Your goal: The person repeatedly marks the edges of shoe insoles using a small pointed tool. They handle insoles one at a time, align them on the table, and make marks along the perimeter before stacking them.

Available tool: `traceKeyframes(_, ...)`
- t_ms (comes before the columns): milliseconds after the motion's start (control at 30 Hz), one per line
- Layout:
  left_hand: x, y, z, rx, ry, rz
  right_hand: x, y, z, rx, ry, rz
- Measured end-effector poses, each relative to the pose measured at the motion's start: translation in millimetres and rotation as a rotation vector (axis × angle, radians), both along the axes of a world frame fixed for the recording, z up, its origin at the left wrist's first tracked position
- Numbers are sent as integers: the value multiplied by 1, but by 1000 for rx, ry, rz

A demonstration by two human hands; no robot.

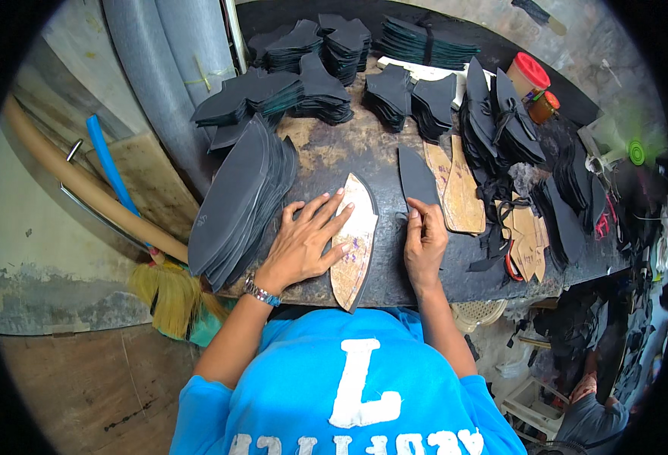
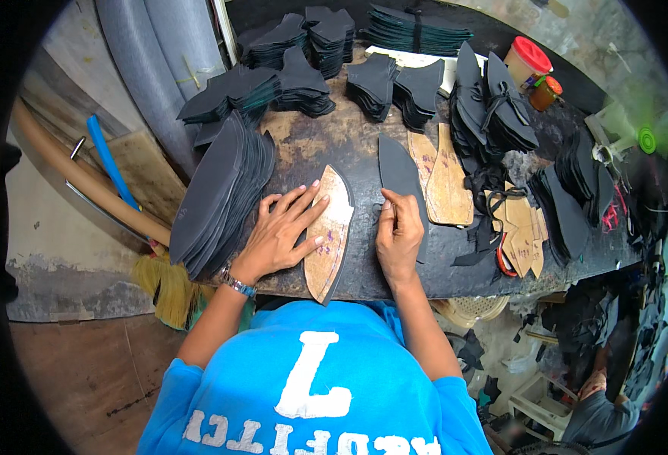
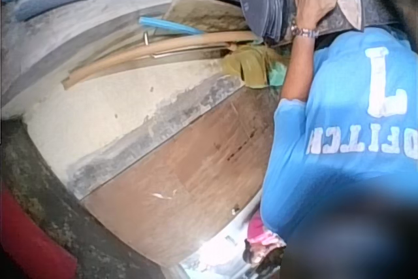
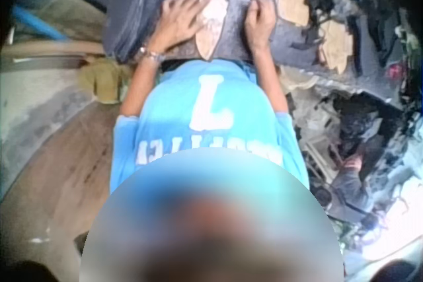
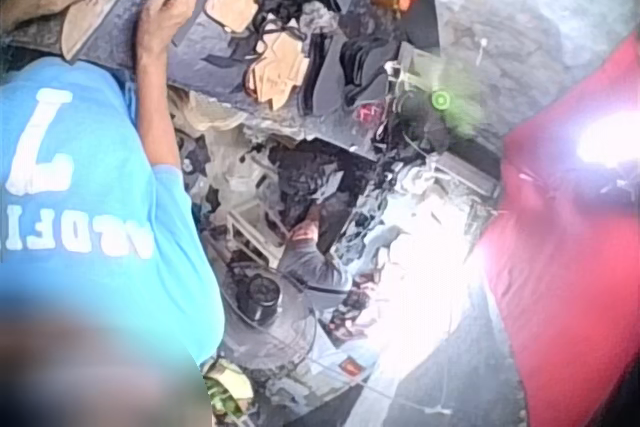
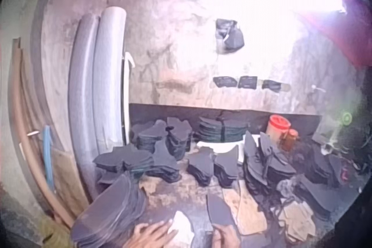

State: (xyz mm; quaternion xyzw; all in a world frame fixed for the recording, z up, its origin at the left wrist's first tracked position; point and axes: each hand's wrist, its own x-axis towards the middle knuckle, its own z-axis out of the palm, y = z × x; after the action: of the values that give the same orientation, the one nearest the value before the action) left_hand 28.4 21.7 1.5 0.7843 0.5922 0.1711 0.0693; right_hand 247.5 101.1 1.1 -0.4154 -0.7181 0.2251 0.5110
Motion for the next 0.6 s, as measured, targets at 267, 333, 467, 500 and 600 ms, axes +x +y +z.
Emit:
traceKeyframes(267,0,1,-3,15,17,-2,4,0,-2,-106,18,-20)
traceKeyframes(333,0,1,-3,13,14,2,3,1,-2,-104,-1,26)
traceKeyframes(467,1,0,-3,10,17,15,-1,-1,-1,-44,-308,80)
traceKeyframes(500,1,0,-3,7,20,15,-2,-3,0,-37,-381,75)
traceKeyframes(600,1,0,-3,0,26,12,-5,-5,1,-32,-518,69)
